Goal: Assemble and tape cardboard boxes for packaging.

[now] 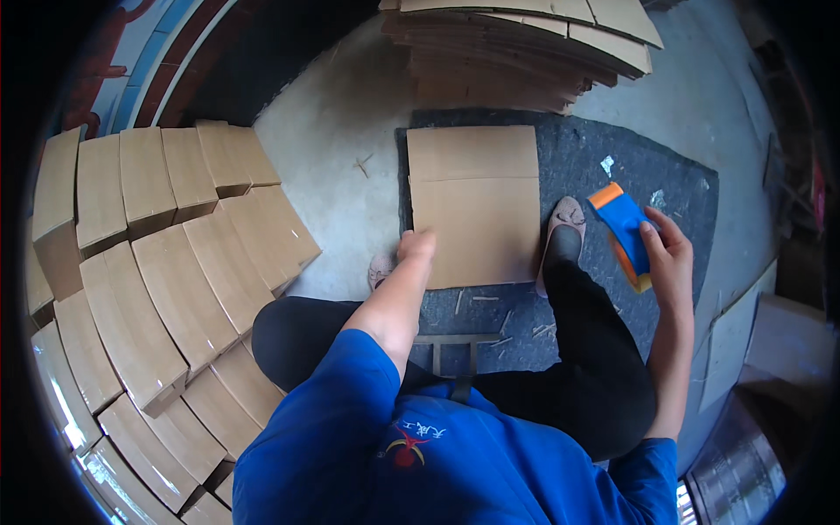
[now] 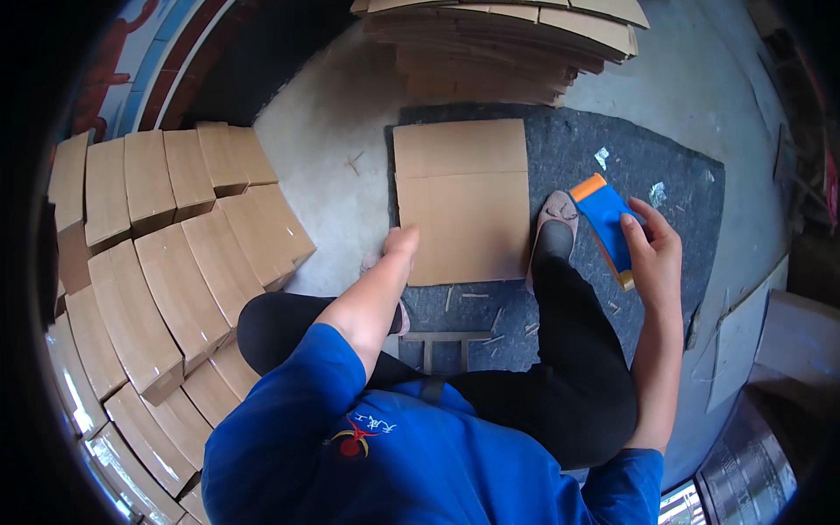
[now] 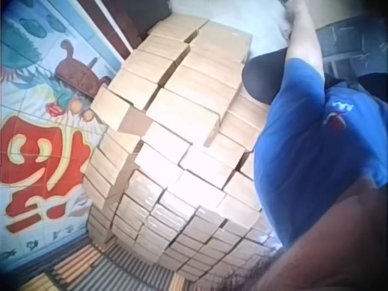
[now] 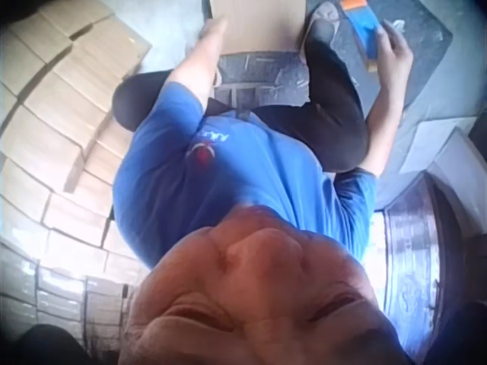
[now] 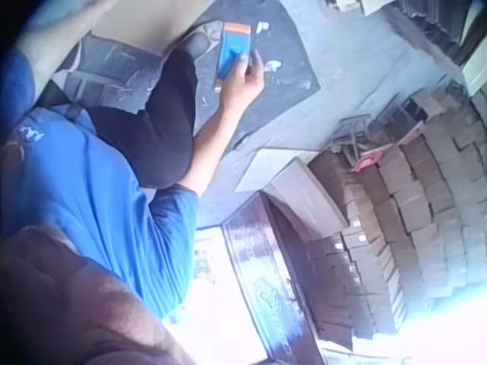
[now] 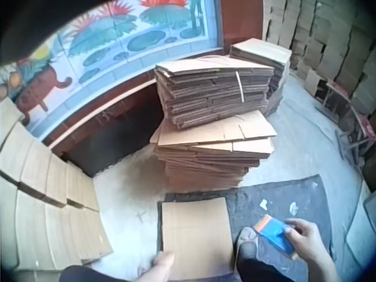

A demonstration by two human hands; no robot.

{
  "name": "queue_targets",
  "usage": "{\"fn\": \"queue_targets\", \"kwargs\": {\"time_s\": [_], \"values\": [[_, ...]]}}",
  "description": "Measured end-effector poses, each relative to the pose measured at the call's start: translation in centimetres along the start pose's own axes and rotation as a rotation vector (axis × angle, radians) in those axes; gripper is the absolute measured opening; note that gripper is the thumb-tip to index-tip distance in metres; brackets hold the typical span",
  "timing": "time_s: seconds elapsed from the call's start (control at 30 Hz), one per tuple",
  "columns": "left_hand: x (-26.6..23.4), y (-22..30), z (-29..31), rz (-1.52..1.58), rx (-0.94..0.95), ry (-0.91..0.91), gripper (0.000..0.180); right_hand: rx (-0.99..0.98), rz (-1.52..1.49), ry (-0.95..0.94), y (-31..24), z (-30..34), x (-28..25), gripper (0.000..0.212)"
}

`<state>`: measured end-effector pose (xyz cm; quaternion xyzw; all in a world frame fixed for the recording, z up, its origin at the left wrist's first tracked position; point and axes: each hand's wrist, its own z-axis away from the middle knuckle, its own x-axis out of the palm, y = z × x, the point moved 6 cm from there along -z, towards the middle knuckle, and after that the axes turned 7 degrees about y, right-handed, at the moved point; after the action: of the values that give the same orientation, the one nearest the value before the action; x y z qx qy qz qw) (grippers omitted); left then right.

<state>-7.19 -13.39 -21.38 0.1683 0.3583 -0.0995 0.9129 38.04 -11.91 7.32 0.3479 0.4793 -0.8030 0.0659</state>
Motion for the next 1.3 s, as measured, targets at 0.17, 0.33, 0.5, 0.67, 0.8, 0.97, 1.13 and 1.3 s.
{"fn": "queue_targets", "kwargs": {"time_s": [0.17,0.33,0.5,0.67,0.8,0.97,1.13,1.3], "values": [[-3.2,6.3,9.0,0.330,0.274,-0.416,0.031,-0.239,0.208,-0.039,-1.8,0.4,0.6,0.026],[-9.7,10.1,20.9,0.162,1.020,-0.116,0.032,-0.584,0.836,-0.346,-9.2,4.7,5.3,0.024],[-7.8,6.0,21.5,0.082,1.014,-0.210,0.050,-0.543,0.917,-0.634,-12.2,9.7,11.3,0.032],[-4.5,5.8,20.7,0.576,0.648,-0.722,0.067,-0.455,0.867,-0.641,-10.9,12.3,14.5,0.044],[-5.0,5.3,20.9,0.507,0.320,-0.895,0.082,-0.428,0.783,-0.568,-8.5,11.9,15.4,0.058],[-5.1,4.6,19.7,0.443,0.237,-0.896,0.089,-0.430,0.729,-0.541,-7.1,12.0,16.4,0.067],[-6.2,6.0,19.4,0.450,0.440,-0.805,0.085,-0.330,0.653,-0.587,-5.9,10.7,15.2,0.064],[-8.8,7.7,20.3,0.239,1.159,-0.165,0.062,-0.342,0.781,-0.489,-7.3,12.6,15.5,0.042]]}}
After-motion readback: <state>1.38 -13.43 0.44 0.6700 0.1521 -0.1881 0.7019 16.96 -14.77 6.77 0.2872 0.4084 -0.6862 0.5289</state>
